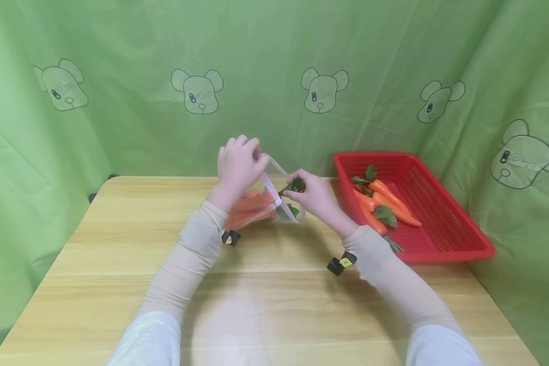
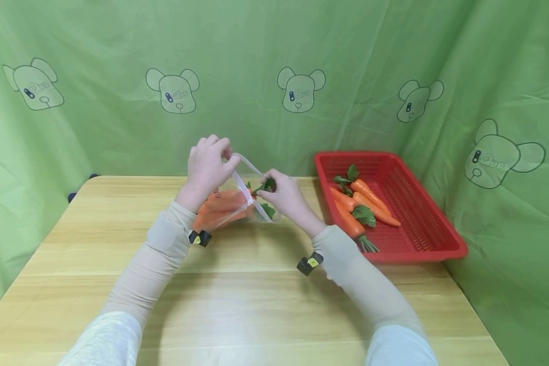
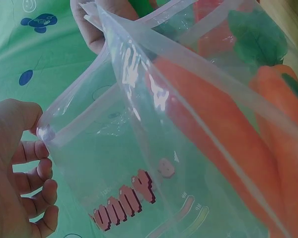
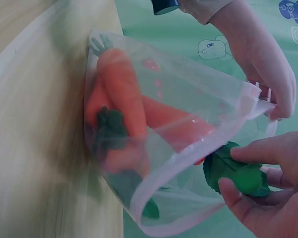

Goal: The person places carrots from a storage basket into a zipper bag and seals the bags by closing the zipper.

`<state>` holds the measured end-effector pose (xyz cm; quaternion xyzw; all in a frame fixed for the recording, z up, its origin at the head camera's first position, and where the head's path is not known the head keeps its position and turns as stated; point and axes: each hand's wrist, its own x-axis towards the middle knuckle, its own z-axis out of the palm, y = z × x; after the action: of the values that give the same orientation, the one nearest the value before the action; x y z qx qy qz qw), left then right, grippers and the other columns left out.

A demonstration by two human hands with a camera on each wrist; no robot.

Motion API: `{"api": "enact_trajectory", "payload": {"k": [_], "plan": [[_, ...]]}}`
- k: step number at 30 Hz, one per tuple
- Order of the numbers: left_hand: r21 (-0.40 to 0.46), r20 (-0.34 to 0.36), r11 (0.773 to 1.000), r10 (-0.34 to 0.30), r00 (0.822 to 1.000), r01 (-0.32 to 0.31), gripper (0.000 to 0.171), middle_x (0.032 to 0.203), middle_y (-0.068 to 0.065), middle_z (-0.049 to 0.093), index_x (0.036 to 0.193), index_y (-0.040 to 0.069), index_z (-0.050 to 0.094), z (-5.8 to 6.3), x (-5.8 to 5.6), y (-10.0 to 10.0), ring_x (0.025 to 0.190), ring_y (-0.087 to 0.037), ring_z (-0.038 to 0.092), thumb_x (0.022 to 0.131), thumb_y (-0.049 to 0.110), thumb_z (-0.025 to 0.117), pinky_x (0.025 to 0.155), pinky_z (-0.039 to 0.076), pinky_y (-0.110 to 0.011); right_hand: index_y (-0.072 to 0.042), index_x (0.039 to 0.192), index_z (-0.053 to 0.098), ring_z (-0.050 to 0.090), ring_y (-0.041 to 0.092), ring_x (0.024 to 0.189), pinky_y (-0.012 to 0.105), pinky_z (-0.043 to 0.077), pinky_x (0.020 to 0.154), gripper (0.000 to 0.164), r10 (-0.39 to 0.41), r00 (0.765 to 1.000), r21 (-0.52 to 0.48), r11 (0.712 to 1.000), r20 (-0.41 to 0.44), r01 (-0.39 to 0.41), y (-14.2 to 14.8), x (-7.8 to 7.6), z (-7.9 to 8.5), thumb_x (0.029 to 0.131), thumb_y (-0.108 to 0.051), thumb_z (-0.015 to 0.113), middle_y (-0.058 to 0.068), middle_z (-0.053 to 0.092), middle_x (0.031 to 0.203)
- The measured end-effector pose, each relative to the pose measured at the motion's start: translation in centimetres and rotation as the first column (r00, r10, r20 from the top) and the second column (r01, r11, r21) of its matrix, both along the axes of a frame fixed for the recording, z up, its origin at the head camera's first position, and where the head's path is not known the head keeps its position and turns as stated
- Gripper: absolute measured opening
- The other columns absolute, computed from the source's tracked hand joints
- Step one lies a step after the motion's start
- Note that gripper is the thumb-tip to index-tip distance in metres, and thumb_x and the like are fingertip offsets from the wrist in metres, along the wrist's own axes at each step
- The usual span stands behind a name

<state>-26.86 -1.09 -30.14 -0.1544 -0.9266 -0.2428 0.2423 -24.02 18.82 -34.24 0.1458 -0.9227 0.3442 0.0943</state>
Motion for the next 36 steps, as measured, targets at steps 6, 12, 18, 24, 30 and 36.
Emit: {"api": "enact_trajectory", "payload": {"k": [6,12,18,24,30,36], "plan": [[0.007,-0.022,1.0,-0.003,1.0,0.003,0.017,0.087,-0.001,0.056,0.079,0.016,0.055,0.0,0.0,0.0,0.086,-0.022,0.048,0.087,0.031,0.057,0.074,0.039,-0.035,0.0,0.106,0.068,0.07,0.03,0.09,0.039,0.056,0.08,0.021,0.101,0.994,0.008,0.995,0.035,-0.102,-1.2,-0.8,-0.6,0.086,-0.008,0.068,0.019,0.072,0.1],[0.003,-0.024,1.0,-0.001,1.0,0.001,0.017,0.087,-0.001,0.056,0.079,0.016,0.055,-0.1,-0.1,0.0,0.086,-0.022,0.048,0.087,0.031,0.057,0.074,0.039,-0.035,0.0,0.113,0.068,0.07,0.035,0.1,0.042,0.056,0.085,0.024,0.156,0.986,-0.043,0.987,0.058,-0.154,-1.5,-0.7,-0.6,0.09,-0.005,0.061,0.021,0.069,0.114],[0.002,-0.022,1.0,0.0,1.0,0.0,0.018,0.087,-0.001,0.056,0.08,0.015,0.056,-0.1,0.0,0.0,0.087,-0.022,0.048,0.087,0.031,0.057,0.074,0.039,-0.036,0.0,0.114,0.067,0.069,0.036,0.101,0.046,0.054,0.089,0.024,0.155,0.987,-0.104,0.983,0.04,-0.15,-0.8,-0.2,0.2,0.09,-0.004,0.062,0.02,0.069,0.115],[0.001,-0.023,1.0,0.0,1.0,0.0,0.017,0.086,-0.001,0.056,0.079,0.015,0.056,-0.1,0.0,0.0,0.086,-0.022,0.048,0.087,0.03,0.057,0.074,0.039,-0.036,-0.003,0.113,0.067,0.069,0.033,0.102,0.044,0.056,0.087,0.024,0.117,0.991,-0.102,0.989,0.058,-0.111,0.1,0.1,0.8,0.09,-0.007,0.064,0.017,0.07,0.113],[0.0,-0.018,1.0,0.0,1.0,0.0,0.016,0.086,-0.001,0.056,0.079,0.016,0.055,-0.2,-0.1,0.0,0.087,-0.022,0.048,0.087,0.03,0.057,0.074,0.039,-0.036,-0.005,0.111,0.069,0.07,0.032,0.099,0.045,0.056,0.086,0.023,0.08,0.997,-0.076,0.994,0.017,-0.078,1.2,0.2,1.3,0.09,-0.011,0.067,0.014,0.072,0.111],[0.002,-0.014,1.0,-0.001,1.0,0.001,0.016,0.086,0.0,0.054,0.079,0.017,0.054,-0.1,-0.1,-0.1,0.086,-0.022,0.047,0.086,0.03,0.057,0.074,0.038,-0.035,-0.005,0.11,0.069,0.07,0.033,0.1,0.046,0.055,0.084,0.023,0.034,0.999,-0.074,0.997,0.025,-0.032,2.6,0.1,1.6,0.089,-0.016,0.068,0.015,0.071,0.111]]}}
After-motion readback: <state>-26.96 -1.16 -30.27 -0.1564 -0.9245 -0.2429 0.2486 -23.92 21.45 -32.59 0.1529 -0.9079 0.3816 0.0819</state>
